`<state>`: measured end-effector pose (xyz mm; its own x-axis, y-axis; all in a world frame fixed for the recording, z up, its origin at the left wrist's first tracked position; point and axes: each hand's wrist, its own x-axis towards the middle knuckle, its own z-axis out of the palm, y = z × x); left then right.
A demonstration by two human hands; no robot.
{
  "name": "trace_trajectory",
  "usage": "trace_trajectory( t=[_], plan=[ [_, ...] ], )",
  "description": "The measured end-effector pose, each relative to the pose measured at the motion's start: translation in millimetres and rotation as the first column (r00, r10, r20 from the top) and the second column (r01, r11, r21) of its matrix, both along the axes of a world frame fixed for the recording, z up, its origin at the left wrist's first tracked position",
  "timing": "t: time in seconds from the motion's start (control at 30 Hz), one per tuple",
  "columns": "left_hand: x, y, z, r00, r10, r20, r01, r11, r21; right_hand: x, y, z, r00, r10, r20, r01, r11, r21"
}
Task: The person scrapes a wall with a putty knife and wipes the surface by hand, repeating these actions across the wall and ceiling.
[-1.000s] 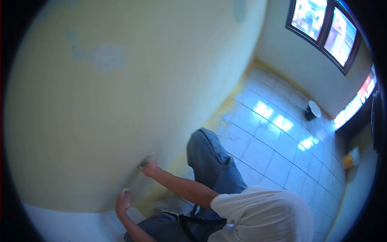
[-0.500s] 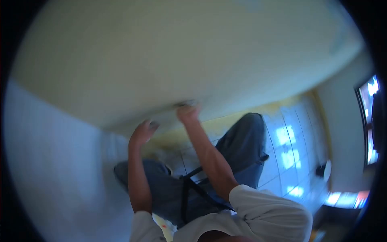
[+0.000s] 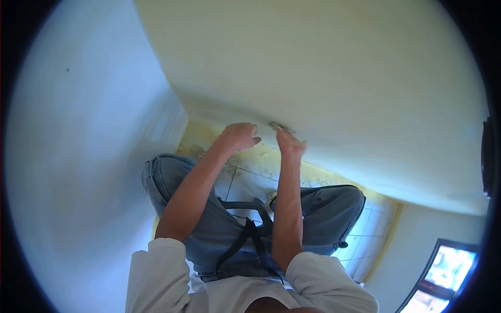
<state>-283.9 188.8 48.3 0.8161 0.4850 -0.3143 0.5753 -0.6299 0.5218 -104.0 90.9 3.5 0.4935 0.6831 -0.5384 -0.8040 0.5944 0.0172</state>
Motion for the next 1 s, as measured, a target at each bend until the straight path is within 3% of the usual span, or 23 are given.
trace_trajectory(
  t=[0.07,0.1,0.17,0.27,0.33,0.4,0.47,0.6,0.67,0.73,0.77,0.9,1.0],
  plan=[
    [-3.0,-11.5,-21.3,0.999,-0.002,-0.04,0.001,1.0,-0.03,-7.8,-2.7,-4.0,1.0,-0.016,-0.014,0.016,0.999,0.034],
    [-1.2,-15.0,-26.0,0.999,-0.007,-0.046,0.004,0.998,-0.062,-3.9,8.0,-33.7,0.992,0.03,0.125,-0.022,0.998,-0.061],
    [5.7,-19.5,-39.2,0.998,-0.029,-0.048,0.025,0.996,-0.083,-6.1,31.2,-53.1,0.981,0.105,0.164,-0.08,0.985,-0.154],
    [-3.2,-2.4,-58.2,0.998,-0.007,-0.066,0.005,0.999,-0.031,-14.7,25.1,-38.3,0.998,0.016,-0.06,-0.009,0.993,0.12],
    [-8.8,-4.6,-55.7,0.998,0.0,-0.069,-0.005,0.998,-0.062,-29.1,27.5,-66.0,0.992,-0.045,-0.114,0.047,0.999,0.016],
    [-3.9,-9.6,-64.8,0.997,0.004,-0.081,-0.008,0.999,-0.044,-8.7,35.8,-146.9,0.993,0.021,0.116,-0.014,0.998,-0.063],
    [-9.8,-2.2,-57.7,0.996,0.036,-0.079,-0.035,0.999,0.012,-9.8,36.7,-106.4,0.999,-0.035,0.027,0.035,0.999,0.003],
    [-6.7,-3.8,-43.8,0.994,0.032,-0.107,-0.04,0.997,-0.067,5.3,-7.2,-32.5,0.952,-0.192,-0.237,0.181,0.981,-0.067],
    [-2.4,-2.5,-37.0,0.994,0.025,-0.105,-0.031,0.998,-0.051,62.6,-31.6,-71.1,0.978,-0.054,0.2,0.076,0.992,-0.105],
    [-0.9,-4.8,-35.0,0.997,0.019,-0.077,-0.023,0.998,-0.059,74.3,-39.8,-63.7,0.934,-0.054,0.353,0.117,0.98,-0.161],
    [-2.0,-6.5,-34.8,0.998,0.019,-0.068,-0.024,0.998,-0.066,66.6,-43.4,-22.4,0.942,-0.143,0.302,0.205,0.962,-0.182],
    [0.2,-11.9,-26.7,0.995,-0.018,-0.099,0.012,0.998,-0.06,92.4,-63.2,12.2,0.904,-0.416,0.099,0.423,0.837,-0.348],
    [4.7,-15.1,-25.3,0.993,-0.029,-0.111,0.022,0.998,-0.063,81.7,-30.5,-30.6,0.811,-0.299,0.503,0.515,0.773,-0.371]
  ],
)
